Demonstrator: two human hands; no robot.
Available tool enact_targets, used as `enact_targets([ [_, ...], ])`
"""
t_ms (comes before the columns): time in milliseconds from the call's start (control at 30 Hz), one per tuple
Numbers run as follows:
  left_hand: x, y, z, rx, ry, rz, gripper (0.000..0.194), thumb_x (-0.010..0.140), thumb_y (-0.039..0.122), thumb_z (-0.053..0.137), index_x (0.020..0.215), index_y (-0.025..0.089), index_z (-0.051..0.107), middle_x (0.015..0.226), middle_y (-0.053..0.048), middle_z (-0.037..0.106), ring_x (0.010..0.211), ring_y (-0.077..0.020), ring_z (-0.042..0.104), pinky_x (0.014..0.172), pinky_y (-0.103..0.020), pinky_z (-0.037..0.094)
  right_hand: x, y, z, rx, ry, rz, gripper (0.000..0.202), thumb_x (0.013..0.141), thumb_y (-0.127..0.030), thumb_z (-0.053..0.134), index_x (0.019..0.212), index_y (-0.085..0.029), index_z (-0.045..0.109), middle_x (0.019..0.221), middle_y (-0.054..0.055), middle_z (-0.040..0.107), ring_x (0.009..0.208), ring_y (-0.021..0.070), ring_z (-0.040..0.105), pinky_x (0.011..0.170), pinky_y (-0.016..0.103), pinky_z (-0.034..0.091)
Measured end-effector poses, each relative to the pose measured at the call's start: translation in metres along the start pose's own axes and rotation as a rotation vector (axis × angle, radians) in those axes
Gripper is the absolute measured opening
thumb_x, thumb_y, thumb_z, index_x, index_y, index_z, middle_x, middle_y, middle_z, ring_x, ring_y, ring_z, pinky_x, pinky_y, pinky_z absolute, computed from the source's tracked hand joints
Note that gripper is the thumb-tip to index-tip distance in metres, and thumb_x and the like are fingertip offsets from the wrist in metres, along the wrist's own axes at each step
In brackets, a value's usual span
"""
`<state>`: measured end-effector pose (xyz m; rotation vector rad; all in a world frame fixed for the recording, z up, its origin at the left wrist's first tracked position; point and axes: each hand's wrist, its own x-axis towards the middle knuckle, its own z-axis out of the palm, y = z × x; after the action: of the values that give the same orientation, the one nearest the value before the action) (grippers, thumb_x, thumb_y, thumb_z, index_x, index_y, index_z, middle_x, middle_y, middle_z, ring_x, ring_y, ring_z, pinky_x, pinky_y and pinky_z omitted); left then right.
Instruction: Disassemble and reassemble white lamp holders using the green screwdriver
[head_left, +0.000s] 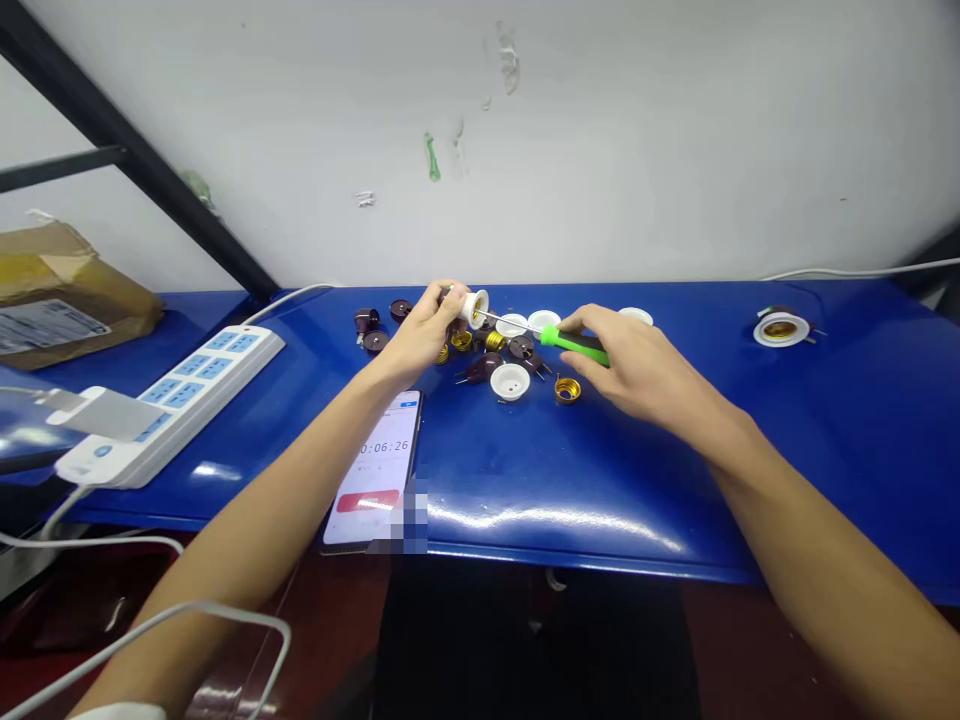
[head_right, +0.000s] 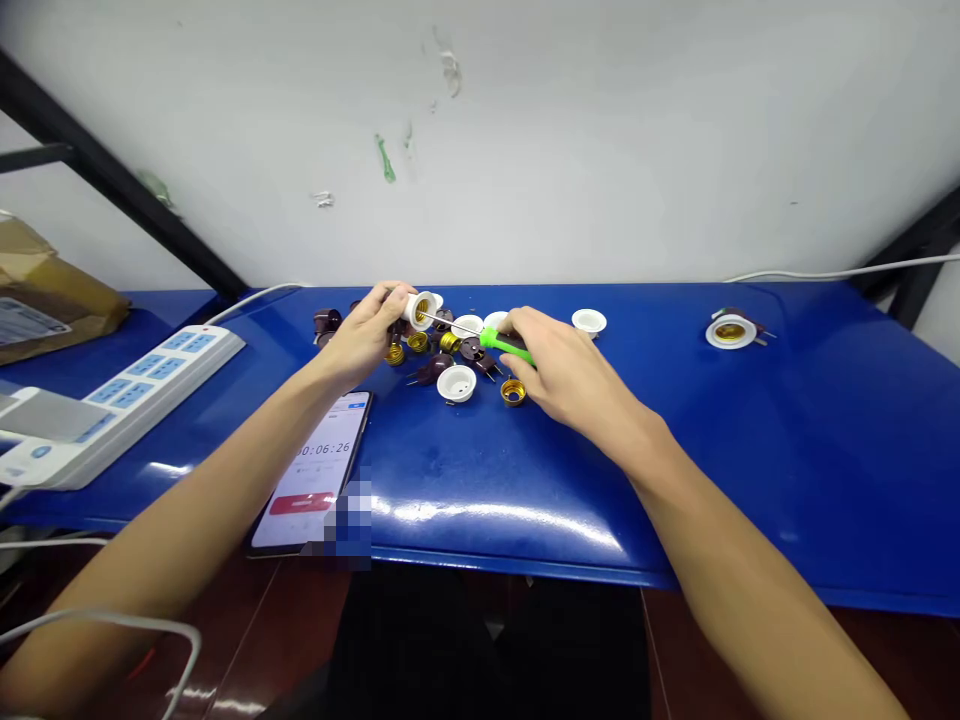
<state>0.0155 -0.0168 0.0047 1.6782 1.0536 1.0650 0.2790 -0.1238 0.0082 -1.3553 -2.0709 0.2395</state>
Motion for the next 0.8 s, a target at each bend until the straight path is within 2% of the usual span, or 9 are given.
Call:
enact_targets([
  [100,0.0003,0.0,0.0,-0.005,-0.001,0.009,0.037,0.1,0.058,0.065,0.101,0.022,0.062,0.086,-0.002,0.062,0.075,-0.0147,0.057,0.077,-0.028,0.048,-0.0009,0.0005,0.0022,0.005,0.003,-0.001,0.013,0.101,-0.026,0.058,0.112,-0.02,0.062,0.112,0.011,0.072,0.096,0.0253,0.067,0.081,0.035,0.048],
  [233,0.0011,-0.0014,-0.0004,0.001,-0.003,0.013,0.037,0.099,0.059,0.065,0.101,0.022,0.061,0.085,-0.001,0.061,0.076,-0.015,0.057,0.078,-0.028,0.047,0.0007,0.0007,0.0029,-0.043,-0.085,0.006,0.027,0.109,-0.029,0.038,0.097,-0.02,0.061,0.097,0.011,0.071,0.088,0.0258,0.064,0.08,0.038,0.046],
  [367,0.0007,-0.0011,0.0001,0.025,0.001,0.005,0.038,0.099,0.06,0.064,0.103,0.022,0.062,0.086,-0.002,0.062,0.08,-0.0157,0.058,0.081,-0.028,0.048,0.0012,0.0002,-0.0008,-0.004,-0.012,0.014,0.008,0.099,-0.024,0.057,0.105,-0.021,0.062,0.106,0.01,0.073,0.091,0.0247,0.066,0.076,0.035,0.046],
  [433,0.0002,-0.0001,0.0004,0.032,0.008,-0.002,0.039,0.098,0.061,0.065,0.102,0.022,0.061,0.086,-0.002,0.062,0.08,-0.0161,0.059,0.081,-0.029,0.048,0.0012,0.0004,-0.0016,0.008,0.032,-0.006,0.015,0.098,-0.025,0.061,0.112,-0.021,0.063,0.113,0.011,0.072,0.096,0.0254,0.067,0.078,0.035,0.047],
  [533,0.0,0.0007,0.0007,0.036,0.01,0.0,0.038,0.099,0.06,0.064,0.101,0.022,0.061,0.085,-0.002,0.061,0.079,-0.0162,0.057,0.081,-0.029,0.047,0.0019,0.0027,-0.0001,-0.007,-0.006,-0.02,0.023,0.108,-0.03,0.046,0.114,-0.02,0.065,0.11,0.013,0.072,0.097,0.0265,0.066,0.085,0.039,0.049],
  [600,0.0005,-0.0001,0.0007,0.032,0.001,-0.001,0.037,0.099,0.059,0.063,0.101,0.022,0.06,0.086,-0.001,0.061,0.078,-0.0159,0.056,0.08,-0.029,0.046,0.0025,0.0051,0.0014,-0.015,-0.049,0.0,0.03,0.109,-0.028,0.038,0.112,-0.019,0.066,0.105,0.012,0.074,0.094,0.0263,0.066,0.086,0.04,0.049],
  [700,0.0017,-0.0028,0.0002,0.027,-0.011,0.006,0.037,0.1,0.058,0.064,0.104,0.021,0.06,0.087,-0.001,0.061,0.078,-0.0154,0.055,0.079,-0.028,0.045,0.0028,0.0082,0.0026,0.028,-0.033,-0.001,0.02,0.103,-0.026,0.052,0.116,-0.019,0.066,0.114,0.011,0.074,0.098,0.0253,0.068,0.086,0.038,0.05],
  [800,0.0025,-0.0047,-0.0007,0.027,-0.006,0.014,0.037,0.1,0.057,0.063,0.104,0.021,0.061,0.088,-0.002,0.062,0.079,-0.0156,0.056,0.08,-0.029,0.045,0.0027,0.01,0.0032,0.03,0.007,-0.035,0.025,0.1,-0.03,0.06,0.123,-0.02,0.065,0.122,0.012,0.072,0.105,0.0268,0.068,0.09,0.039,0.051],
])
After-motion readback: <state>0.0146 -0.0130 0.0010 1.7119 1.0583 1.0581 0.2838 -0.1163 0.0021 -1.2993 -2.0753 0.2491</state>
